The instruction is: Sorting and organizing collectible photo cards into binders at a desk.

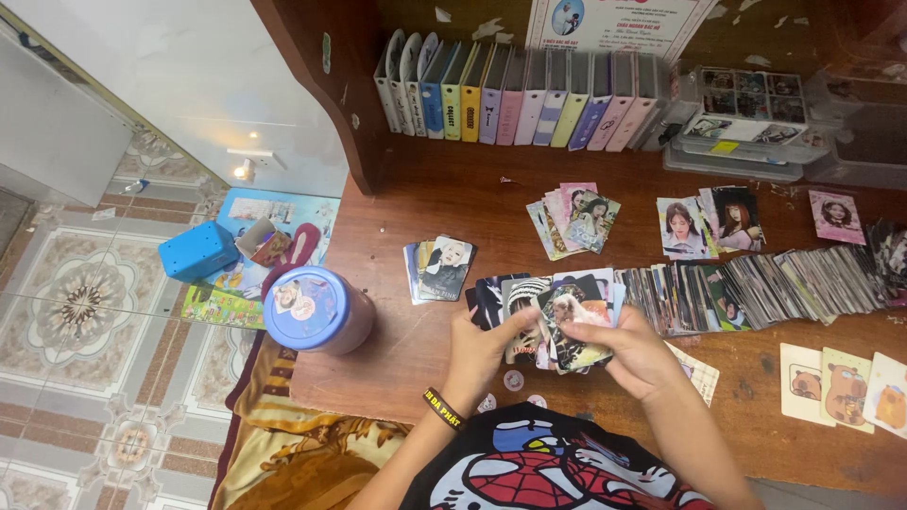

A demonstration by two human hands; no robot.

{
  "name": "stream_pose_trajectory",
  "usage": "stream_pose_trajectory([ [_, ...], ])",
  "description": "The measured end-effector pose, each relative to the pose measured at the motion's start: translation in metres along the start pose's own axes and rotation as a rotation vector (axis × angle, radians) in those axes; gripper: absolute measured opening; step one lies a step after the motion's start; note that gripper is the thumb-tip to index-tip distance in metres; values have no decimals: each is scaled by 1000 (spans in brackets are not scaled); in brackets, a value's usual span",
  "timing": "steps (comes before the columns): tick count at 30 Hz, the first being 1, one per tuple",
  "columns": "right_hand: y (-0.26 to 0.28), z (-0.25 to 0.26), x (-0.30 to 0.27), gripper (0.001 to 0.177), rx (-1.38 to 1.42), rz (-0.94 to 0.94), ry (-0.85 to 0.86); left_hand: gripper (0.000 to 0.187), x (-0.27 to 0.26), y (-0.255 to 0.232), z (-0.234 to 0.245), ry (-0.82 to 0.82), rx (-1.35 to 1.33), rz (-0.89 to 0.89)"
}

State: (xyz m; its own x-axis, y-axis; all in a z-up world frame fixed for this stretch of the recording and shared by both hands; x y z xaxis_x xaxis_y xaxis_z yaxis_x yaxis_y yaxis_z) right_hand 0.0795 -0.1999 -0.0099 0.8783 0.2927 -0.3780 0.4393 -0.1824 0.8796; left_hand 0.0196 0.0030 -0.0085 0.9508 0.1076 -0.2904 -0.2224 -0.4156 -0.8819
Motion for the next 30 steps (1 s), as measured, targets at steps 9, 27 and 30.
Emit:
stream_pose_trajectory([
  [9,11,3,-3,29,-238,118,-228,32,23,37,14,-51,-130,-60],
  [27,4,-26,-2,29,415,20,44,29,4,-5,-2,246,-569,231],
  [30,1,-17,1,30,400,37,13,28,15,26,12,150,-553,275],
])
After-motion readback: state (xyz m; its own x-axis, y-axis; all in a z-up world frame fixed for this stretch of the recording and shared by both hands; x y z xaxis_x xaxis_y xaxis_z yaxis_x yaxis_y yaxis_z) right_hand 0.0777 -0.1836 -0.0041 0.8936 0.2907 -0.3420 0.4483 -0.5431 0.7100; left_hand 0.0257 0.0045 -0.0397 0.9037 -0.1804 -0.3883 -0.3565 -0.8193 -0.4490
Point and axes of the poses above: each hand's wrist, its own x-axis towards the middle knuckle, its own z-axis out of the back of the hand, y = z × x, the point moved 2 cm from there along x, towards the middle knuckle, and after that the axes turned 7 degrees about z, right-handed, at the moved point
